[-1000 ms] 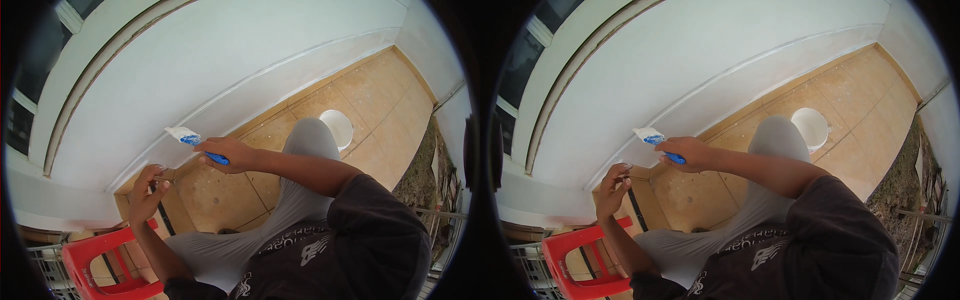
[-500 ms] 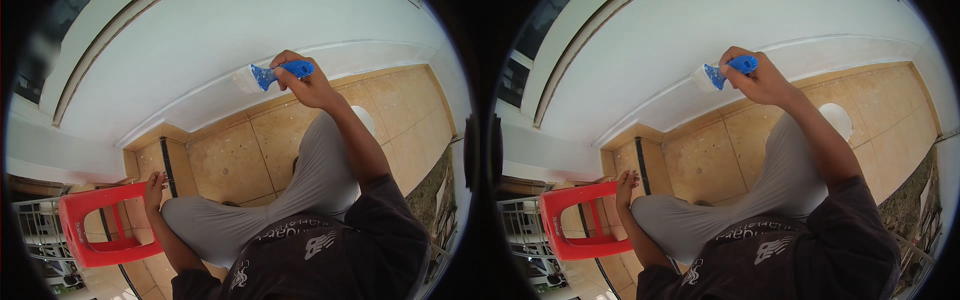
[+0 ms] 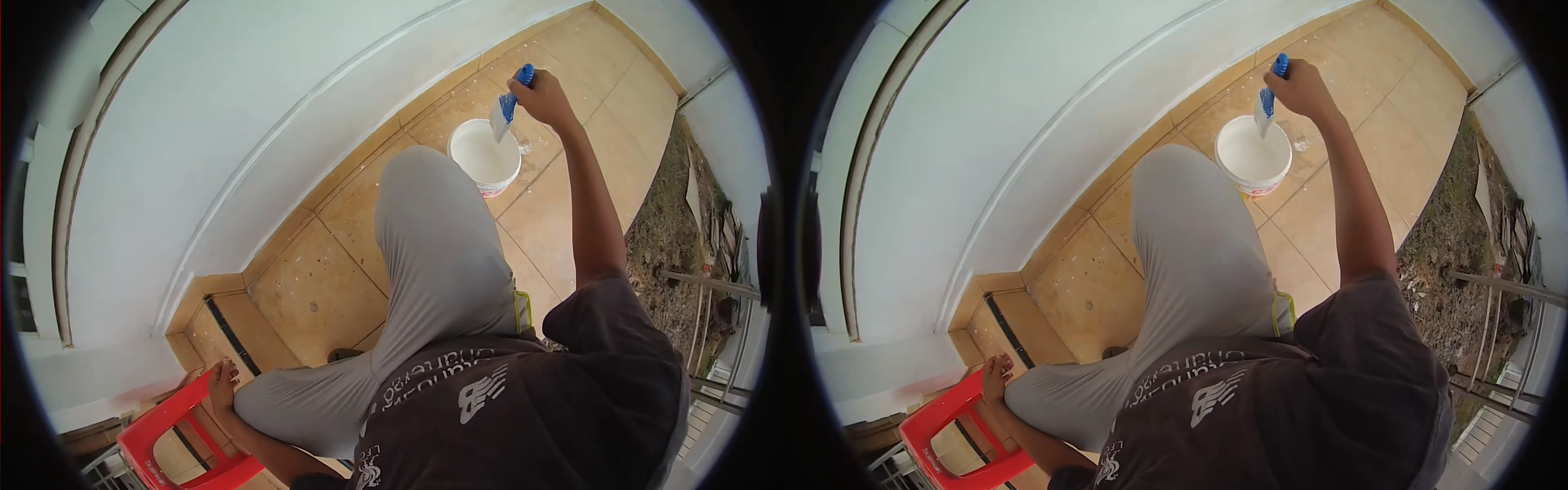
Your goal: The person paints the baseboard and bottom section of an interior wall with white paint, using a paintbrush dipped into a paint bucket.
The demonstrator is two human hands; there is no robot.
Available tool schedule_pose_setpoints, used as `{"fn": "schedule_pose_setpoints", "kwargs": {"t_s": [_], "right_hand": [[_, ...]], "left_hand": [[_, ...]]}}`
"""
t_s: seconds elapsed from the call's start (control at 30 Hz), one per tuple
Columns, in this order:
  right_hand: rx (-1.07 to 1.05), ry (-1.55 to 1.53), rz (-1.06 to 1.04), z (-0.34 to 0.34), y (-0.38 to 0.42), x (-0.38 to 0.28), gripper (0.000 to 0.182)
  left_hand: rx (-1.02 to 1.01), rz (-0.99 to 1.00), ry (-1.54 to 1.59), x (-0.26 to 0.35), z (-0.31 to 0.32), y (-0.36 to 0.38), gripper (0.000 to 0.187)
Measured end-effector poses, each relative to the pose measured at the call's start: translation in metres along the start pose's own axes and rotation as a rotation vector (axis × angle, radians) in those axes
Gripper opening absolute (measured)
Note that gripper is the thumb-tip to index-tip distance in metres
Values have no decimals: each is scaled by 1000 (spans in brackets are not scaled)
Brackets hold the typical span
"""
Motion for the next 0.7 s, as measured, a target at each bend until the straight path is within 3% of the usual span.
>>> {"fn": "schedule_pose_setpoints", "kwargs": {"t_s": [0.2, 0.37, 0.5, 0.63, 0.7], "right_hand": [[-282, 239, 13, 104, 8, 90, 27], [-324, 334, 29, 157, 13, 137, 26], [-313, 336, 66, 144, 11, 130, 26], [-207, 139, 98, 94, 6, 122, 28], [-172, -40, 251, 63, 12, 110, 28]], "left_hand": [[43, 159, -163, 109, 37, 69, 31], [-70, 350, -249, 196, 44, 126, 35], [-106, 512, -302, 264, 56, 141, 40], [-207, 647, -458, 329, 81, 115, 47], [-263, 735, -511, 349, 101, 91, 46]]}}
Point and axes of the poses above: each hand's wrist, its own y-axis away from the middle knuckle, its own z-axis out of the palm, x = y × z, the point moved 4 cm from there along -y, towards the middle knuckle
